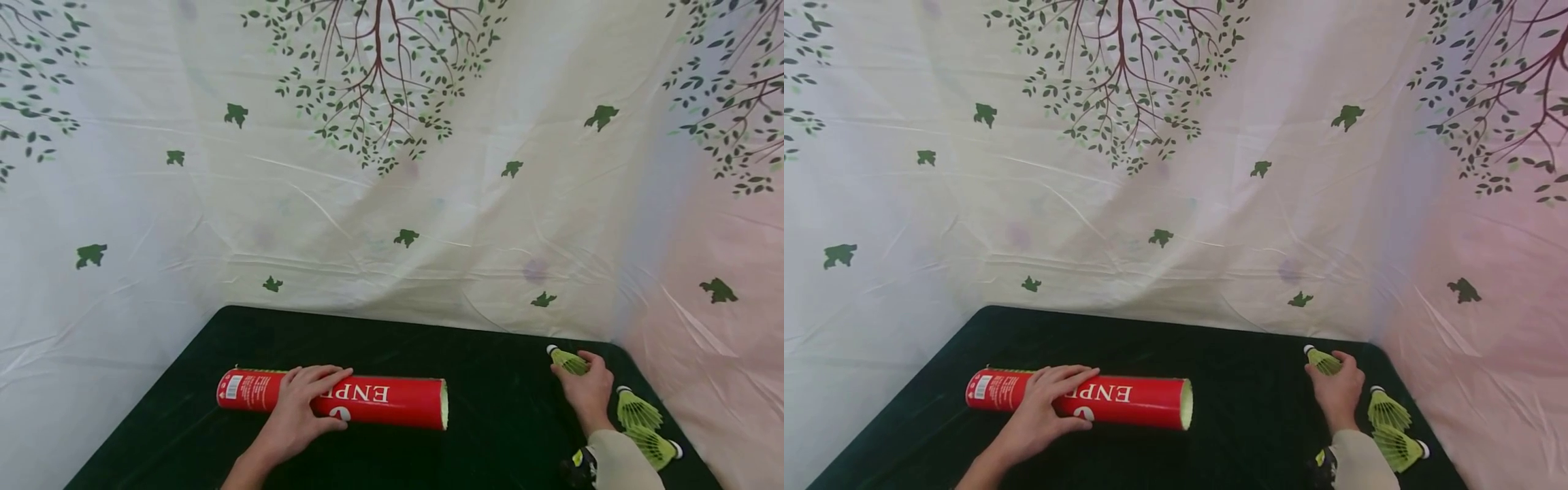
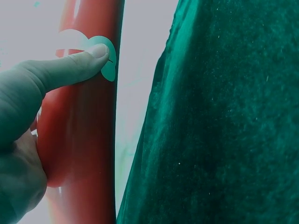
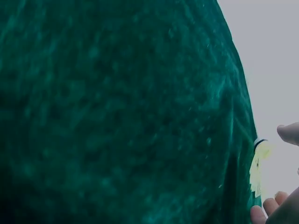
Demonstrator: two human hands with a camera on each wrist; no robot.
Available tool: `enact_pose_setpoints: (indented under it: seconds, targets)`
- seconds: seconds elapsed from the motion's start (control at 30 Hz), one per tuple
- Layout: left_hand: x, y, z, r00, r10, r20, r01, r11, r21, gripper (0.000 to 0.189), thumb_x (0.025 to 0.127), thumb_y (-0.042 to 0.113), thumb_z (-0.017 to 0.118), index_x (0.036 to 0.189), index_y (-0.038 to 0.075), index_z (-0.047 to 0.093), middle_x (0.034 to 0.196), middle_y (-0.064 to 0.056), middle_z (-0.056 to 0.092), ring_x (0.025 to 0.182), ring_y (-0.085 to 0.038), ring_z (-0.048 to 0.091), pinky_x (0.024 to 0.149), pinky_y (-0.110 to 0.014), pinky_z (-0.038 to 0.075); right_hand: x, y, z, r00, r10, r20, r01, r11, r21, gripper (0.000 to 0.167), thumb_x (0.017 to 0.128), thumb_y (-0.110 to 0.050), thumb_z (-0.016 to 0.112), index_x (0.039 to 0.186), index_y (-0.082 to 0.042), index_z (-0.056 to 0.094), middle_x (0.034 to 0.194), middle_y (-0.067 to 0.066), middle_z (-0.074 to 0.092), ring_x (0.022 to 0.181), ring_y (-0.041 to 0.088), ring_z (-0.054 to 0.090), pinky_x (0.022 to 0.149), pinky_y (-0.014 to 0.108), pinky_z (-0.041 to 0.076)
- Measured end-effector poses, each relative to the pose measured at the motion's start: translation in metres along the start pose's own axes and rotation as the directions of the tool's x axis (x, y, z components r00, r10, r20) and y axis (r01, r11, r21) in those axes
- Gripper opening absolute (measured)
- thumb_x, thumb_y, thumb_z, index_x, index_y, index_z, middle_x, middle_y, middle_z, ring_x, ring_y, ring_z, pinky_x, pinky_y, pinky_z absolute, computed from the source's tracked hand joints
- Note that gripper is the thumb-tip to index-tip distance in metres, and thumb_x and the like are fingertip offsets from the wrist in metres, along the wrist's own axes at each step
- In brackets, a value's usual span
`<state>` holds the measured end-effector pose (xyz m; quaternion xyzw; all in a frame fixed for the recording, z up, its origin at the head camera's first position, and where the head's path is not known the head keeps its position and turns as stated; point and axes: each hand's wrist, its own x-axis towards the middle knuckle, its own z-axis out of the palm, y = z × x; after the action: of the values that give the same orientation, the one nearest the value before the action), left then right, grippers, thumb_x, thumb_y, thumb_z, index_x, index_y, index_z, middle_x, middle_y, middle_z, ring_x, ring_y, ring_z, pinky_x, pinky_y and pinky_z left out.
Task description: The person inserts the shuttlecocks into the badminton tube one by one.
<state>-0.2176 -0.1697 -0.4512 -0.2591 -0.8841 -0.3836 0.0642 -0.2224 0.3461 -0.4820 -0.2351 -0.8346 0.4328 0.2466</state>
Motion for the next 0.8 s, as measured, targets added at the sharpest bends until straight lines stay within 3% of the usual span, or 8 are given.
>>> enact_pose_setpoints:
  seconds: [0.37, 0.8]
  targets:
    - [0.000, 0.000, 0.000, 1.000, -0.003, 0.011, 0.003, 1.000, 0.010, 0.085, 0.069, 0.020, 0.091, 0.139, 0.049, 0.053, 0.135, 0.008, 0.054, 0.125, -0.024, 0.047, 0.111, -0.064, 0.014, 0.005, 0.014, -0.002, 1.000, 0.005, -0.029, -0.005, 1.000, -0.006, 0.058, 0.095, -0.020, 0.067, 0.139, 0.007, 0.041, 0.134, 0.034, 0.041, 0.123, 0.049, 0.036, 0.098, 0.062, 0.031]
    - [0.000, 0.000, 0.001, 1.000, 0.000, 0.011, 0.000, 1.000, -0.015, 0.082, 0.070, 0.025, 0.090, 0.138, 0.050, 0.052, 0.135, 0.009, 0.053, 0.125, -0.026, 0.047, 0.111, -0.066, 0.013, -0.002, 0.008, -0.005, 0.997, 0.048, -0.056, -0.045, 0.997, 0.065, 0.056, 0.098, -0.025, 0.064, 0.139, 0.007, 0.043, 0.135, 0.033, 0.044, 0.122, 0.047, 0.042, 0.097, 0.061, 0.037]
